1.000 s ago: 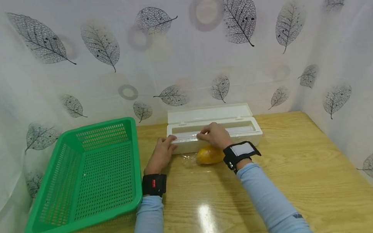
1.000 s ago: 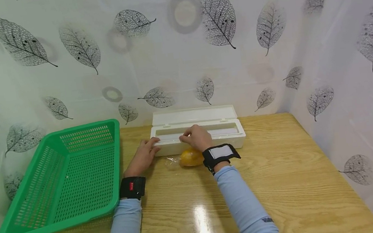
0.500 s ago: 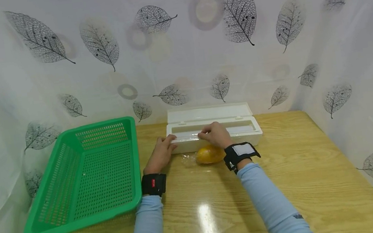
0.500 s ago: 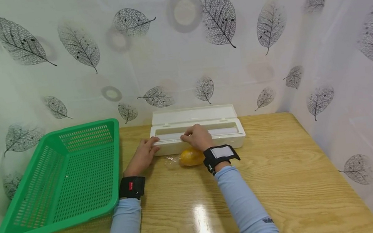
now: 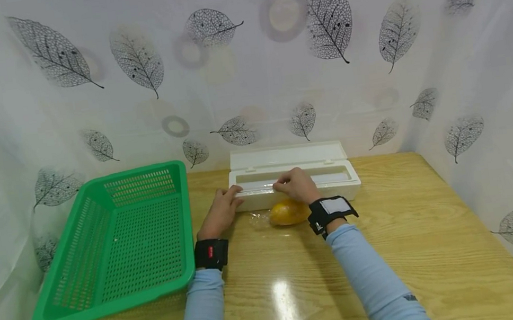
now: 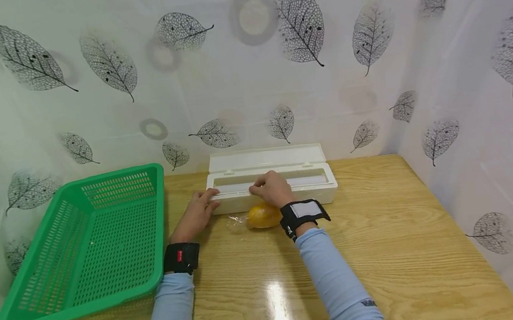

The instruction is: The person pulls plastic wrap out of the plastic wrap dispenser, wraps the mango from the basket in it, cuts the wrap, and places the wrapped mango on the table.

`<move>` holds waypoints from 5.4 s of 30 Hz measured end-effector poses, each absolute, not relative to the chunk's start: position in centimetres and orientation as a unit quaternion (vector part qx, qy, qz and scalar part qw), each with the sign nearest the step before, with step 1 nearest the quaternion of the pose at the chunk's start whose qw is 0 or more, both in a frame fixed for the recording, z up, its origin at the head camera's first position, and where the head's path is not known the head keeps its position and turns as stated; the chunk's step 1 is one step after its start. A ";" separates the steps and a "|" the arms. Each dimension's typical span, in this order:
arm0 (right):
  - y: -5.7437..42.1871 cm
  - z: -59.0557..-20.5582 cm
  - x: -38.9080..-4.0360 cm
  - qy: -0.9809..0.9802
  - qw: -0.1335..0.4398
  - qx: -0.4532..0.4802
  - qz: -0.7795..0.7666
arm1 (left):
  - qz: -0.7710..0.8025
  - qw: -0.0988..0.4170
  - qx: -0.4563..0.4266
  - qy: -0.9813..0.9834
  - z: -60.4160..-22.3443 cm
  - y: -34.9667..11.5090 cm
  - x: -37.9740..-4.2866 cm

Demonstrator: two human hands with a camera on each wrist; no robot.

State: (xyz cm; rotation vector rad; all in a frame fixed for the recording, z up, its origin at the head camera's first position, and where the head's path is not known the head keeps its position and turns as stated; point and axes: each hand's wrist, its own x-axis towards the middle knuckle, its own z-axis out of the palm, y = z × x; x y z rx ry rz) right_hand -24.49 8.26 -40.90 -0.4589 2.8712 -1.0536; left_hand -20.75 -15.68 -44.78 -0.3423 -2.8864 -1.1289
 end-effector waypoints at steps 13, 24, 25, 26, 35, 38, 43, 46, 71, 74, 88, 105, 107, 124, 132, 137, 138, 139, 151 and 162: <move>8.2 -40.8 -24.5 0.929 0.024 -0.148 -0.339 | -0.364 0.008 -0.109 -0.925 -44.9 -15.7 -20.7; 8.2 -40.7 -24.4 0.927 0.028 -0.148 -0.344 | -0.362 0.002 -0.106 -0.926 -44.9 -15.7 -20.7; 8.2 -40.7 -24.3 0.927 0.030 -0.147 -0.344 | -0.363 0.001 -0.106 -0.926 -44.9 -15.7 -20.7; 8.2 -40.7 -24.3 0.927 0.031 -0.146 -0.345 | -0.364 0.001 -0.107 -0.925 -44.9 -15.7 -20.7; 8.2 -40.6 -24.4 0.925 0.028 -0.151 -0.347 | -0.363 0.002 -0.106 -0.926 -45.0 -15.8 -20.8; 8.3 -40.6 -24.4 0.926 0.027 -0.154 -0.343 | -0.364 0.004 -0.107 -0.925 -44.9 -15.7 -20.7; 8.6 -40.4 -24.4 0.936 0.029 -0.157 -0.315 | -0.363 0.003 -0.107 -0.926 -44.7 -15.7 -20.7; 8.8 -40.3 -24.4 0.943 0.027 -0.160 -0.291 | -0.361 0.004 -0.106 -0.927 -44.7 -15.8 -20.9; 9.6 -40.7 -24.6 0.942 0.008 -0.159 -0.294 | -0.360 0.012 -0.114 -0.926 -45.0 -15.9 -20.9; 9.7 -40.6 -24.5 0.942 0.010 -0.160 -0.297 | -0.359 0.018 -0.120 -0.925 -45.1 -15.8 -20.9; 9.8 -40.7 -24.5 0.939 0.014 -0.157 -0.306 | -0.358 0.010 -0.111 -0.927 -45.0 -15.8 -20.8; 9.9 -40.8 -24.6 0.938 0.006 -0.152 -0.312 | -0.357 0.010 -0.104 -0.928 -45.0 -15.7 -20.7; 9.9 -40.7 -24.6 0.937 0.005 -0.152 -0.316 | -0.355 0.011 -0.106 -0.929 -45.1 -15.8 -20.7; 9.9 -40.5 -24.5 0.937 0.013 -0.138 -0.320 | -0.357 0.009 -0.108 -0.928 -45.0 -15.7 -20.8; 10.1 -40.4 -24.4 0.938 0.023 -0.135 -0.319 | -0.359 -0.001 -0.099 -0.928 -45.1 -15.7 -20.8; 10.4 -40.3 -24.3 0.939 0.024 -0.146 -0.310 | -0.363 -0.001 -0.098 -0.927 -45.1 -15.7 -20.8; 10.4 -40.4 -24.4 0.939 0.022 -0.149 -0.308 | -0.363 0.000 -0.098 -0.926 -45.1 -15.7 -20.8; 10.5 -40.4 -24.4 0.939 0.021 -0.150 -0.307 | -0.363 0.000 -0.098 -0.927 -45.1 -15.7 -20.8; 10.9 -40.5 -24.5 0.938 0.015 -0.154 -0.309 | -0.360 0.001 -0.100 -0.928 -45.0 -15.8 -20.9; 10.8 -40.5 -24.6 0.936 0.031 -0.136 -0.322 | -0.364 0.000 -0.099 -0.926 -44.8 -15.6 -20.7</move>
